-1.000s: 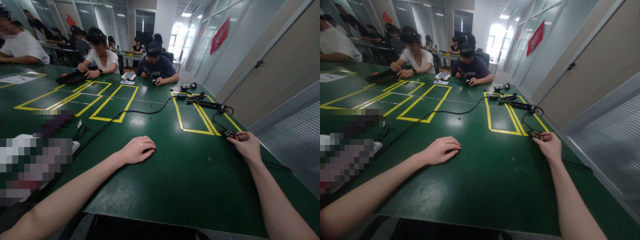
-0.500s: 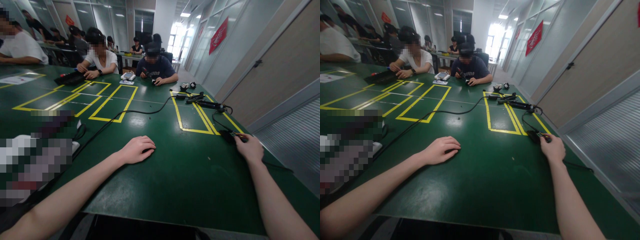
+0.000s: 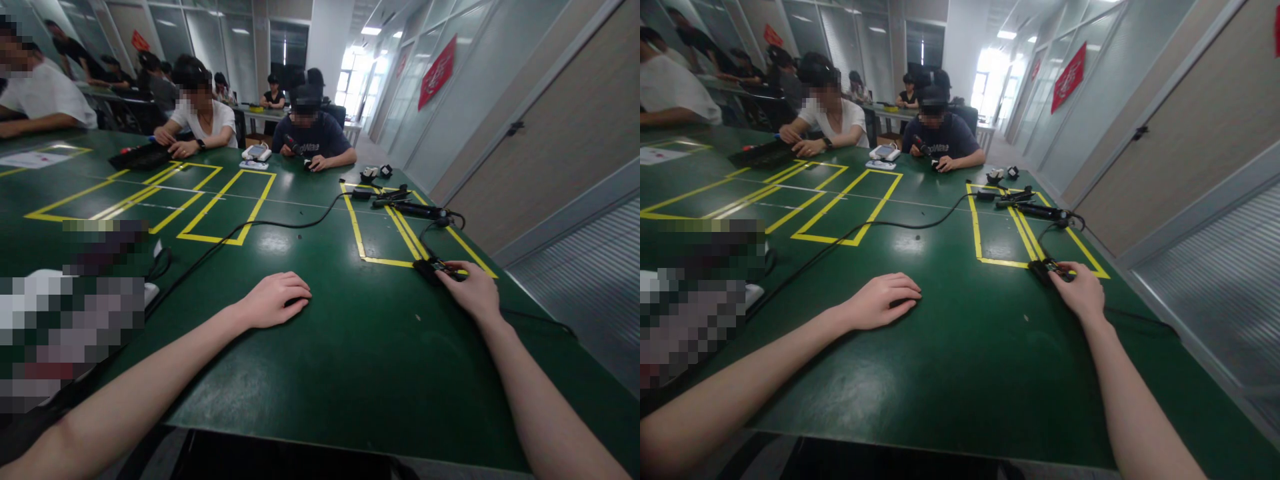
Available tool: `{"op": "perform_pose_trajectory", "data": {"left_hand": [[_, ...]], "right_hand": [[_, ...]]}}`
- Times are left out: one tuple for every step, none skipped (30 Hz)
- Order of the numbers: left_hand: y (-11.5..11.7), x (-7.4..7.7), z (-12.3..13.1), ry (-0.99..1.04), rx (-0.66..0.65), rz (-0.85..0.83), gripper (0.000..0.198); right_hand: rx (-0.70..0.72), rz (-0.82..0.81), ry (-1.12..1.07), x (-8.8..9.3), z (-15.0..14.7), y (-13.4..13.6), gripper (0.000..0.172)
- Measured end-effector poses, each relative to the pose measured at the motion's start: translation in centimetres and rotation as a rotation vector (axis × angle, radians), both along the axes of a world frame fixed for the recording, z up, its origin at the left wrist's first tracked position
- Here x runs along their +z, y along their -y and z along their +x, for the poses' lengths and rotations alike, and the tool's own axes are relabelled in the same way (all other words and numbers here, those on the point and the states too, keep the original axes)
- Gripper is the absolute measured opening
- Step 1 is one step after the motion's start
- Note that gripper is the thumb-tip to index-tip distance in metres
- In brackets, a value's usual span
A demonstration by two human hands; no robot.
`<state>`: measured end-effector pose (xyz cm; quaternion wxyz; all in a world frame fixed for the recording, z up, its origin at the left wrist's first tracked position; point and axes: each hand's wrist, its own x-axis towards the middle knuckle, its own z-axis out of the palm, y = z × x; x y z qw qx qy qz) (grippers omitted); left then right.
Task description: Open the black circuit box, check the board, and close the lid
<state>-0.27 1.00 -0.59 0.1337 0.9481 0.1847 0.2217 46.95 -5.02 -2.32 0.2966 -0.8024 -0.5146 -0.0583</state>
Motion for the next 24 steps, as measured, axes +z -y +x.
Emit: {"op": "perform_pose_trajectory", "data": {"left_hand": [[0.0,0.0,0.0,-0.001,0.0,-0.002,0.025],[0.0,0.0,0.0,-0.002,0.0,-0.005,0.025],[0.0,0.0,0.0,-0.002,-0.001,-0.007,0.025],[0.0,0.1,0.0,-0.002,-0.002,-0.007,0.025],[0.0,0.1,0.0,-0.002,-0.003,-0.007,0.025],[-0.1,0.1,0.0,-0.001,-0.005,-0.005,0.025],[-0.1,0.1,0.1,0.001,-0.006,-0.004,0.025],[-0.1,0.1,0.1,0.001,-0.006,-0.004,0.025],[-0.1,0.1,0.1,0.002,-0.005,-0.004,0.025],[-0.1,0.2,0.1,0.001,-0.004,-0.004,0.025],[-0.1,0.2,0.1,0.001,-0.002,-0.005,0.025],[-0.1,0.2,0.1,0.0,0.0,-0.006,0.025],[-0.1,0.2,0.1,-0.001,0.0,-0.007,0.025],[-0.1,0.2,0.1,-0.002,0.002,-0.007,0.025],[-0.1,0.2,0.1,-0.002,0.002,-0.007,0.025],[-0.1,0.2,0.0,-0.002,0.002,-0.006,0.025],[-0.2,0.1,0.0,-0.003,0.0,-0.005,0.025],[-0.2,0.1,0.0,-0.003,-0.003,-0.002,0.025],[-0.2,0.1,0.1,-0.001,-0.005,0.001,0.025],[-0.2,0.1,0.1,0.004,-0.007,0.005,0.025],[-0.1,0.1,0.1,0.013,-0.009,0.008,0.026],[0.1,0.2,0.2,0.026,-0.013,0.01,0.026],[0.4,0.3,0.3,0.046,-0.019,0.011,0.028],[0.7,0.4,0.4,0.065,-0.032,0.01,0.032]], "right_hand": [[0.005,0.0,-0.047,0.2,-0.6,-0.1,0.039],[0.021,-0.002,-0.095,0.3,-1.3,-0.1,0.04],[0.049,-0.002,-0.139,0.4,-2.0,-0.2,0.042],[0.091,-0.001,-0.177,0.5,-2.7,-0.3,0.044],[0.137,0.001,-0.21,0.5,-3.4,-0.4,0.046],[0.186,0.004,-0.238,0.5,-4.1,-0.5,0.048],[0.237,0.005,-0.262,0.5,-4.8,-0.6,0.049],[0.288,0.004,-0.281,0.5,-5.4,-0.7,0.05],[0.336,-0.001,-0.296,0.5,-6.1,-0.8,0.05],[0.382,-0.008,-0.309,0.5,-6.7,-0.8,0.049],[0.425,-0.015,-0.32,0.5,-7.4,-0.8,0.047],[0.465,-0.022,-0.33,0.6,-8.0,-0.8,0.045],[0.505,-0.031,-0.339,0.7,-8.7,-0.7,0.042],[0.543,-0.043,-0.346,0.8,-9.5,-0.6,0.04],[0.585,-0.056,-0.351,0.9,-10.3,-0.5,0.038],[0.634,-0.069,-0.355,1.0,-11.1,-0.3,0.035],[0.688,-0.074,-0.356,1.2,-12.1,-0.1,0.031],[0.745,-0.064,-0.349,1.3,-13.0,0.1,0.028],[0.81,-0.046,-0.336,1.3,-14.1,0.3,0.025],[0.874,-0.025,-0.318,1.4,-15.2,0.6,0.022],[0.937,-0.011,-0.302,1.4,-16.2,1.0,0.021],[0.994,-0.002,-0.29,1.4,-17.3,1.3,0.02],[1.042,-0.003,-0.281,1.4,-18.4,1.7,0.02],[1.085,-0.009,-0.272,1.3,-19.3,2.2,0.021]]}}
